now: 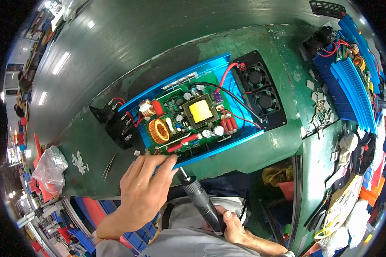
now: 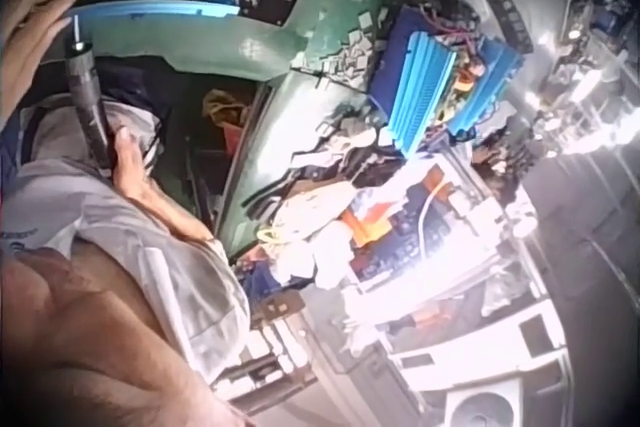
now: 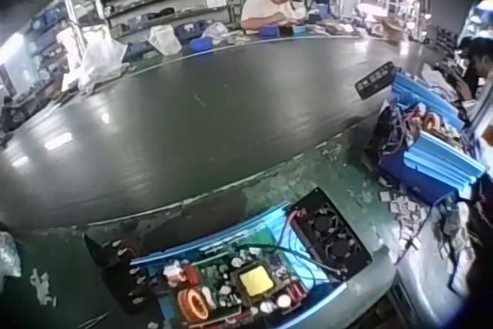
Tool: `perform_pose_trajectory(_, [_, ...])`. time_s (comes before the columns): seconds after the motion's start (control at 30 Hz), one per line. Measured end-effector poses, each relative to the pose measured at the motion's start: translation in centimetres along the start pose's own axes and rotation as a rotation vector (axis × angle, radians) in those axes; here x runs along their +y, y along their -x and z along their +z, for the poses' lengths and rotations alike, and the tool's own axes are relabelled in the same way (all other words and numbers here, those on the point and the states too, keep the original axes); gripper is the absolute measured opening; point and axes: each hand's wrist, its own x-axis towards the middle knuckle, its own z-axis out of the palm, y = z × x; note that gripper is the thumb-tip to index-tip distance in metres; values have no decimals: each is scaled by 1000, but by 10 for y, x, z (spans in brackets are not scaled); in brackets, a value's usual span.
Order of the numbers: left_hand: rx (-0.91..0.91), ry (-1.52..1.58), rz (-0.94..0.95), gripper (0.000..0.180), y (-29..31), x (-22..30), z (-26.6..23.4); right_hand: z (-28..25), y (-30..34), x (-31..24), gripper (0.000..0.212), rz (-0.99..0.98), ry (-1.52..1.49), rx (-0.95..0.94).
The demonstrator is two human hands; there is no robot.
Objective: Assembling electronic components into a blue housing unit using an electric screwdriver on a factory assembly line.
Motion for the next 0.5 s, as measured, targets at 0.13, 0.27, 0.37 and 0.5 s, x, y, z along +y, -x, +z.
perform_pose_trajectory(0.13, [-78, -17, 36, 38, 0, -4, -4, 4, -2, 6, 90, -24, 50, 20])
perform_pose_trajectory(0.27, [-78, 26, 92, 40, 0, -13, -5, -1, -9, 10, 95, -6, -5, -77])
perform_pose_trajectory(0.37, [-83, 65, 96, 39, 0, -15, -6, -3, -11, 4, 99, 92, -148, -160])
perform_pose_trajectory(0.5, [-27, 111, 76, 36, 4, -14, -6, -11, -11, -1, 97, 295, -485, -320])
